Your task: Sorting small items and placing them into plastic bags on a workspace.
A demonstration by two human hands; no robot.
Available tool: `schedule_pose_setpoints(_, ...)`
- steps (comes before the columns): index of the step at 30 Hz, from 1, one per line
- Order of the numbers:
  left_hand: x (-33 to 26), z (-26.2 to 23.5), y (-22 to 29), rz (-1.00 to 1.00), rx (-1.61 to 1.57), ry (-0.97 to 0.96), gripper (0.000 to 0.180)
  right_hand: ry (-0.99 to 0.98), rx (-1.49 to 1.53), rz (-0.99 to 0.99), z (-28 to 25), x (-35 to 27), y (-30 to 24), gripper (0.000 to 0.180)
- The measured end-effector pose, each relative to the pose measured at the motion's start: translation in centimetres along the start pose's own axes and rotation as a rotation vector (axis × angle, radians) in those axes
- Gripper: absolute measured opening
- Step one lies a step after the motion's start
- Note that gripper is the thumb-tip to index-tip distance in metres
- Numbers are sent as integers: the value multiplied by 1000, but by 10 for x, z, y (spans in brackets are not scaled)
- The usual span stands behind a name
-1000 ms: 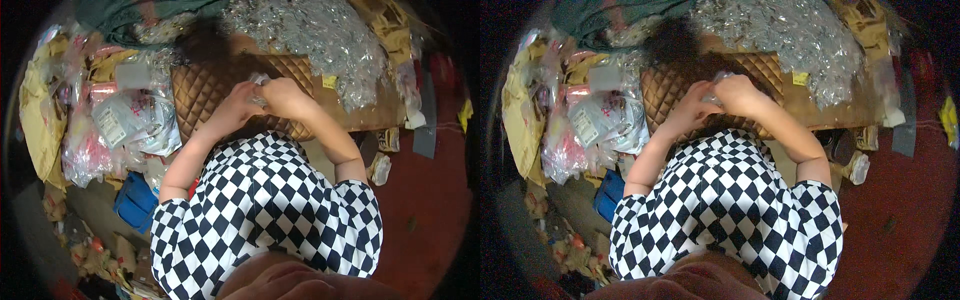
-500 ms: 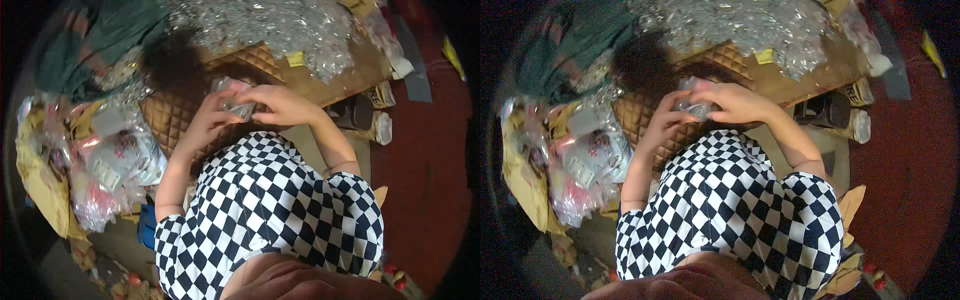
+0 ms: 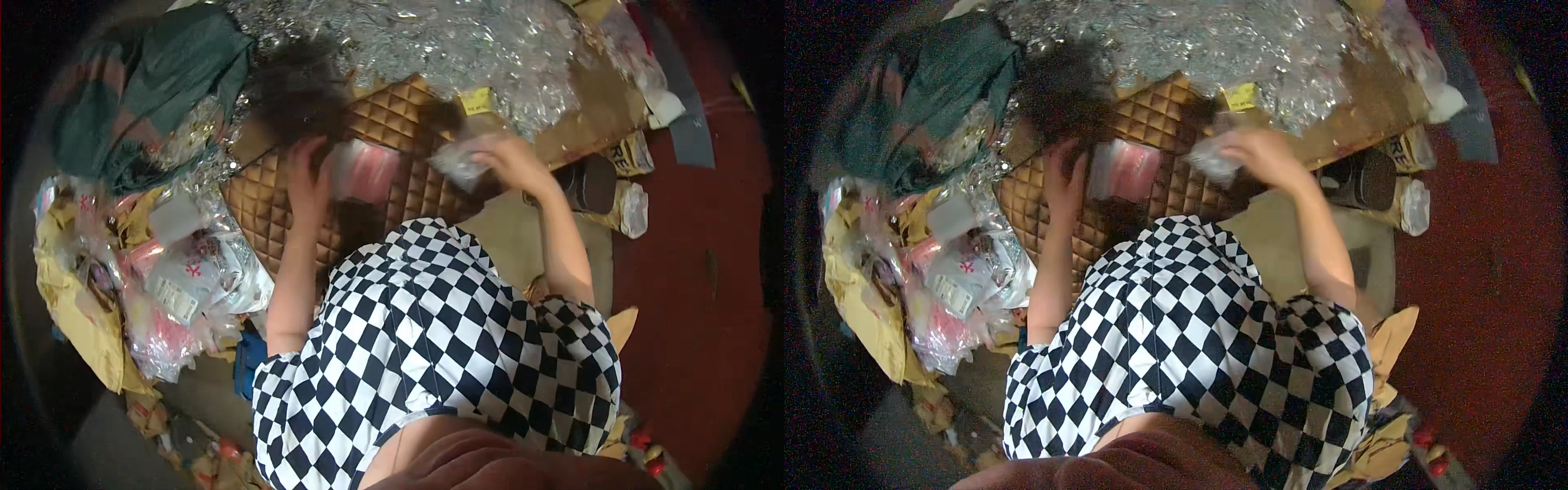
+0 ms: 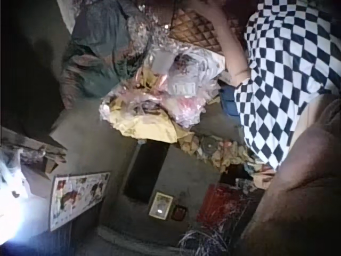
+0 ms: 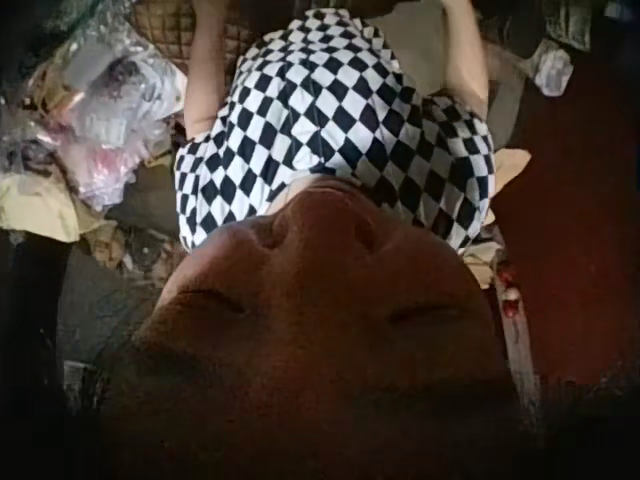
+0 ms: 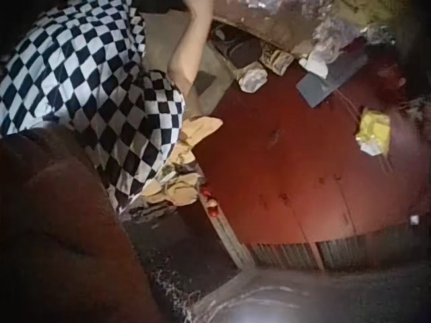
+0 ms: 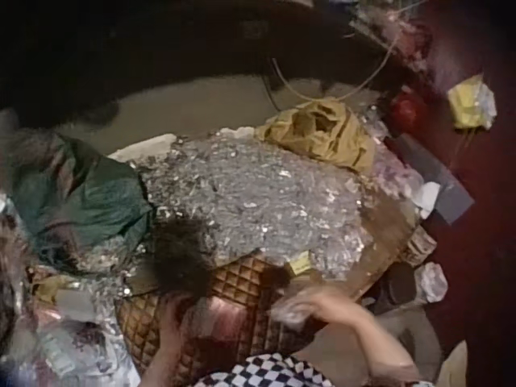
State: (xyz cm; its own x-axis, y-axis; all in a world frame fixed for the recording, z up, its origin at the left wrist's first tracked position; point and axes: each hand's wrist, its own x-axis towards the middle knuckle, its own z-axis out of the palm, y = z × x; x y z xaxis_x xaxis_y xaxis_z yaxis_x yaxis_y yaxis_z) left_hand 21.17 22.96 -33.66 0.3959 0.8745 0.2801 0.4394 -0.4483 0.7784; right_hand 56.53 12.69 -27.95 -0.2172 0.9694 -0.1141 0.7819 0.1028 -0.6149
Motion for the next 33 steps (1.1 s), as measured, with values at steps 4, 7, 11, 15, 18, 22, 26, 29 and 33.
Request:
schedule_pose_setpoints(4, -47, 23, -39, -78, 348, -54, 52, 94, 140, 476, -35, -21, 121, 28)
schedule_pose_setpoints(7, -78, 32, -90, -50, 422, -342, 41, 373, -258, 379, -21, 3, 148, 32)
schedule_pose_setpoints(11, -83, 24, -81, -199, 468, -335, 32, 476, -460, 170, 31, 91, 109, 29)
schedule_pose_setpoints(15, -82, 15, -67, -242, 456, -360, 27, 291, -267, -114, 107, 207, 18, 31)
schedule_pose_setpoints(18, -73, 14, -61, -168, 401, -339, 21, 310, -318, -44, 161, 264, 17, 28)
schedule_pose_setpoints(22, -77, 15, -64, -304, 300, -230, 22, 316, -77, -70, 175, 288, 8, 17)
schedule_pose_setpoints(26, -75, -5, -69, -582, 69, 62, 23, 92, 1348, 265, 156, 268, 11, 24)
schedule_pose_setpoints(29, -87, -20, -94, -500, 127, -17, 23, -69, 1238, 296, 134, 282, -40, 36)
schedule_pose_setpoints(33, -82, -53, -92, -463, 294, -51, 21, -323, 549, 34, 180, 361, -71, 42)
